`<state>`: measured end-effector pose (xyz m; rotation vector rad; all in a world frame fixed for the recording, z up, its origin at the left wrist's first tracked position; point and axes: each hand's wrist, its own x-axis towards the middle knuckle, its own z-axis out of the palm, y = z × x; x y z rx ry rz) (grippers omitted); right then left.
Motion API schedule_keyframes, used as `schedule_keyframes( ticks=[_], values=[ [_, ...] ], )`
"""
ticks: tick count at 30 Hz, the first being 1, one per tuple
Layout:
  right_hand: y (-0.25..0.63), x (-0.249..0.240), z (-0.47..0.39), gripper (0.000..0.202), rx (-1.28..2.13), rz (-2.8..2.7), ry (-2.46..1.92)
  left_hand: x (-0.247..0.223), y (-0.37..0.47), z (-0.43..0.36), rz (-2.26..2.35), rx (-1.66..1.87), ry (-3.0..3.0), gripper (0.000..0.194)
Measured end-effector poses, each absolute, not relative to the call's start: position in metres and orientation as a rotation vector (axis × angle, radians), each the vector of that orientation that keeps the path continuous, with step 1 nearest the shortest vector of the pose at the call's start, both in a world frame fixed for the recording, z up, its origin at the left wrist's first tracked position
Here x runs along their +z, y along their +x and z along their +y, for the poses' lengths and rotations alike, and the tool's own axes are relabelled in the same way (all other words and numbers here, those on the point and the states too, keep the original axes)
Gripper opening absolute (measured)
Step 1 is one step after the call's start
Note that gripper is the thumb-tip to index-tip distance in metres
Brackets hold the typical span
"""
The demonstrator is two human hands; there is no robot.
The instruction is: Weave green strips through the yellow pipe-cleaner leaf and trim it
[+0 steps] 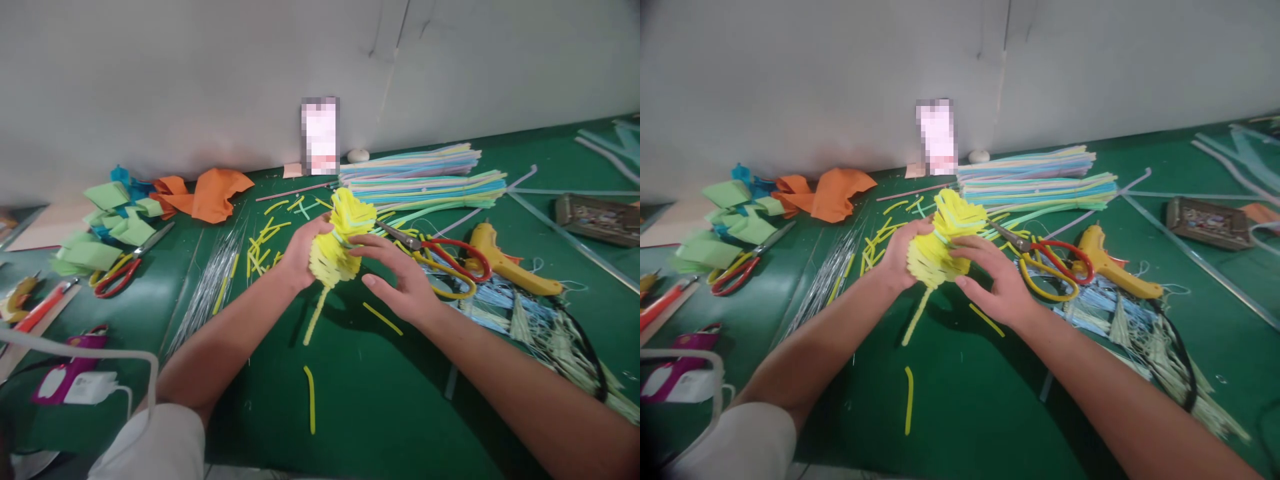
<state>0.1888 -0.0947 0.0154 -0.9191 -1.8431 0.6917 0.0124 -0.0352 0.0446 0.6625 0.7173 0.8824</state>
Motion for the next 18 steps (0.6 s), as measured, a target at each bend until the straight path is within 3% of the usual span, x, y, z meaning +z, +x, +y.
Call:
schedule_keyframes(
  ticks=[6, 9, 13, 18],
  values=[
    [0.187, 0.009, -0.093, 0.022, 0.448, -1.638, -1.115, 0.038, 0.003, -0.019, 0.711, 0.879, 0.591, 0.05],
    [0.186, 0.003, -0.091, 0.034, 0.443, -1.46, -1.22, 0.036, 0.001, -0.017, 0.724, 0.902, 0.634, 0.057],
    [0.185, -0.006, -0.087, 0.058, 0.822, -1.142, -1.277, 0.033, 0.0, -0.018, 0.725, 0.871, 0.67, 0.062],
    [0.181, -0.008, -0.084, 0.048, 1.29, -0.911, -1.24, 0.027, 0.006, -0.021, 0.787, 0.857, 0.807, 0.054]
  ],
)
